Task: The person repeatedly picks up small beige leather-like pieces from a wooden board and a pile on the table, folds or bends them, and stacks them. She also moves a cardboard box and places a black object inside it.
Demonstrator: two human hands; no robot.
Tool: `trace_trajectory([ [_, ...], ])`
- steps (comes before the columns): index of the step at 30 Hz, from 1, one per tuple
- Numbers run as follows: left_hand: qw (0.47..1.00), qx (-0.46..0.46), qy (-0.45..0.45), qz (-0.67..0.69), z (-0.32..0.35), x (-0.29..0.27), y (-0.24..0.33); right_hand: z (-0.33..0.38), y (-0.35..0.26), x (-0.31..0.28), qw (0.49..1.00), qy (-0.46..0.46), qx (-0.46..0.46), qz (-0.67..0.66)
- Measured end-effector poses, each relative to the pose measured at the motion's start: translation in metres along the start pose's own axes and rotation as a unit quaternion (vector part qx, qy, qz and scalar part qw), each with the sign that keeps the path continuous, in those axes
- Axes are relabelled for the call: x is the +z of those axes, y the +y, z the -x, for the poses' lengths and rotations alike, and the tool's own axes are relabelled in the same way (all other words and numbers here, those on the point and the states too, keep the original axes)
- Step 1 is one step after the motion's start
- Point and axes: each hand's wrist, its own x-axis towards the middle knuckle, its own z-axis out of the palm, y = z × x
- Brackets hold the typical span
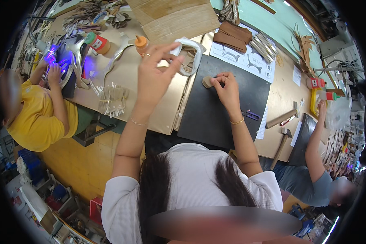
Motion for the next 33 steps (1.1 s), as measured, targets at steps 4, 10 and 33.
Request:
trace_trajectory([
  [4, 0.991, 0.034, 0.094, -0.089, -0.039, -0.045, 0.003, 0.003, 0.000, 0.008, 0.995, 0.043, -0.064, 0.069],
  [10, 0.952, 0.113, 0.184, -0.216, -0.160, -0.109, -0.034, -0.036, -0.039, -0.001, 0.998, 0.046, -0.053, -0.002],
  [33, 0.834, 0.235, 0.194, -0.460, -0.257, -0.079, -0.115, -0.304, -0.148, 0.133, 0.904, 0.124, -0.393, 0.112],
])
